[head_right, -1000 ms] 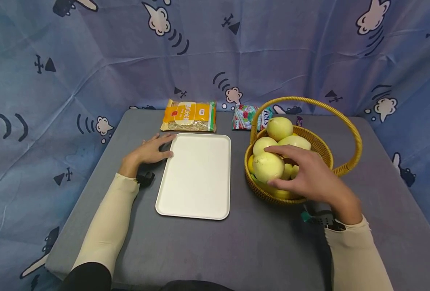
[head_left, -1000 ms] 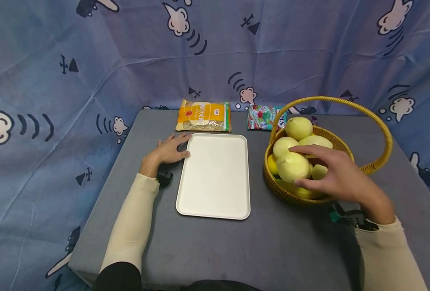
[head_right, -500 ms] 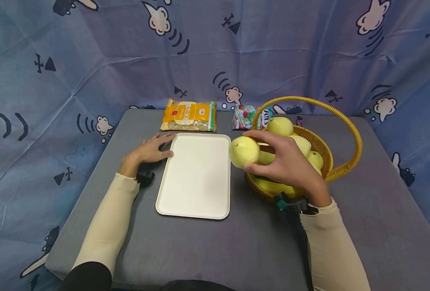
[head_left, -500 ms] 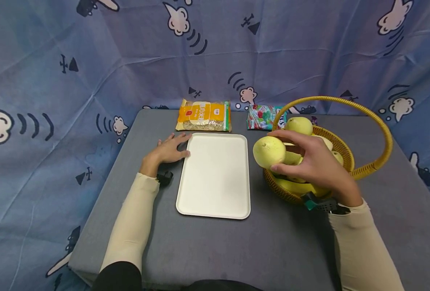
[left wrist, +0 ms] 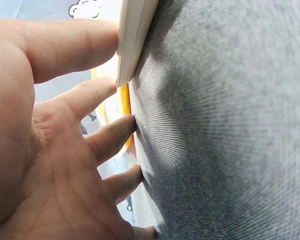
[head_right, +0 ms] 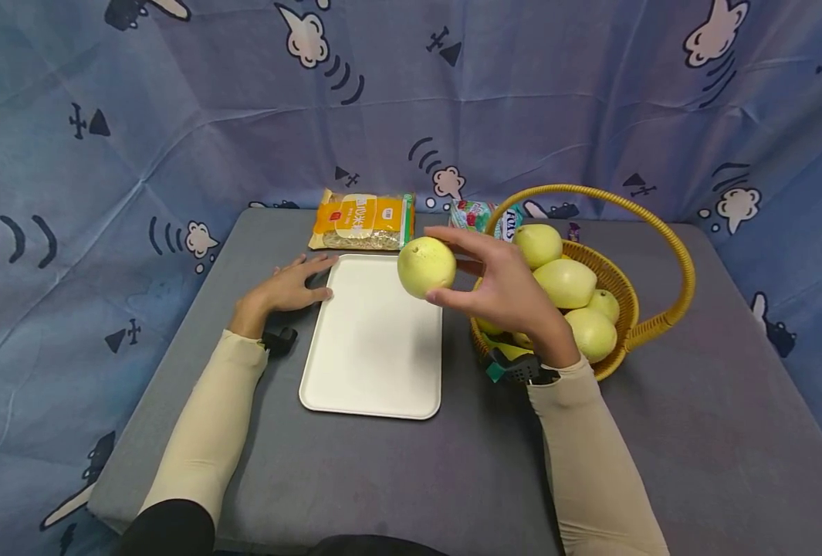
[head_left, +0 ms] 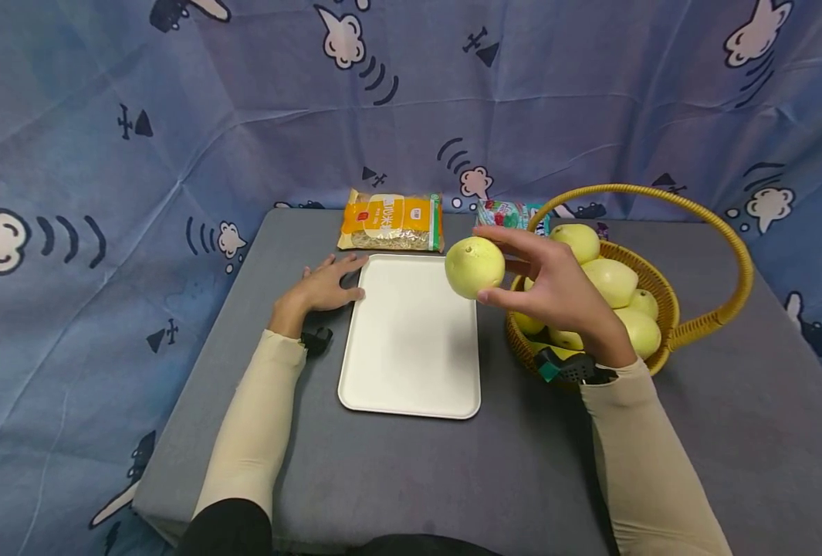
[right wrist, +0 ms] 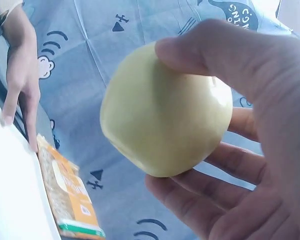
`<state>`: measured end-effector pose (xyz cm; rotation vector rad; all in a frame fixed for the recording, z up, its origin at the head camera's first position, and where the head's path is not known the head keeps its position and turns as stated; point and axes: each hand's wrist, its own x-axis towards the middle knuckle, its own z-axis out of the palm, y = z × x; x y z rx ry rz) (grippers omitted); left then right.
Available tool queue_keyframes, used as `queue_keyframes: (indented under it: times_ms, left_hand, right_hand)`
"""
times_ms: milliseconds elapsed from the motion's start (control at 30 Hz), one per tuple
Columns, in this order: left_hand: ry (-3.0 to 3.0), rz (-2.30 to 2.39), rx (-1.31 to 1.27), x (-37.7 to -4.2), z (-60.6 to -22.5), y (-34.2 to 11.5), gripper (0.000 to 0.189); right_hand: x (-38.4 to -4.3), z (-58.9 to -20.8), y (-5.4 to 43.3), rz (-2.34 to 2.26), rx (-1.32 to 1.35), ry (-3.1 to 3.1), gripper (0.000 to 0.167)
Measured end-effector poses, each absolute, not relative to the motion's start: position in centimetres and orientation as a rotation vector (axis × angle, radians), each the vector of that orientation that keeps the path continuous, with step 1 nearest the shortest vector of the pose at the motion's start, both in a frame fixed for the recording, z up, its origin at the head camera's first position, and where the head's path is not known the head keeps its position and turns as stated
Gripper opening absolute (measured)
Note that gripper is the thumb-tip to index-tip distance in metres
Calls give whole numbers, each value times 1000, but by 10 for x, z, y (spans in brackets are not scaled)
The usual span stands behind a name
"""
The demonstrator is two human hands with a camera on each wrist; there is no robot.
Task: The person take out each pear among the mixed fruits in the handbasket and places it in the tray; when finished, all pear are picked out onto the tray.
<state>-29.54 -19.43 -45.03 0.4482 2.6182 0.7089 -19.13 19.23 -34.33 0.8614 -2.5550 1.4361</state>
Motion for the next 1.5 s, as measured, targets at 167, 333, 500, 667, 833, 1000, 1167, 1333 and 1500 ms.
queue_keyframes:
  times_ms: [167, 333, 500, 667, 833, 1000, 1167, 1333, 1500]
  left_hand:
    - [2619, 700, 431, -299, -451, -194, 78]
    - [2620, 698, 415, -300, -454, -194, 78]
    - [2623, 686, 391, -301, -454, -192, 79]
    - [2631, 675, 371, -301, -454, -192, 80]
    - [2635, 682, 379, -302, -455, -192, 80]
    - [2636, 698, 390, -302, -455, -194, 79]
    - [2636, 682, 401, -302, -455, -194, 79]
    - [2631, 704, 390, -302, -452, -193, 79]
    - [2639, 683, 392, -301, -453, -193, 78]
  right_hand:
    - [-202, -346, 175, 1478, 874, -2531, 77]
    - [-216, -350, 158, 1530, 831, -2521, 76]
    - [-232, -354, 142, 1621, 828, -2462, 76]
    - [-247, -360, 124, 1731, 844, -2419, 74]
    - [-264, -369, 107, 1746, 866, -2414, 74]
    - [-281, -383, 93, 1756, 872, -2426, 75]
    - [-290, -397, 80, 1777, 819, -2477, 72]
    - [-297, -412, 69, 1812, 773, -2499, 71]
    - [-303, -433, 62, 1800, 671, -2537, 71]
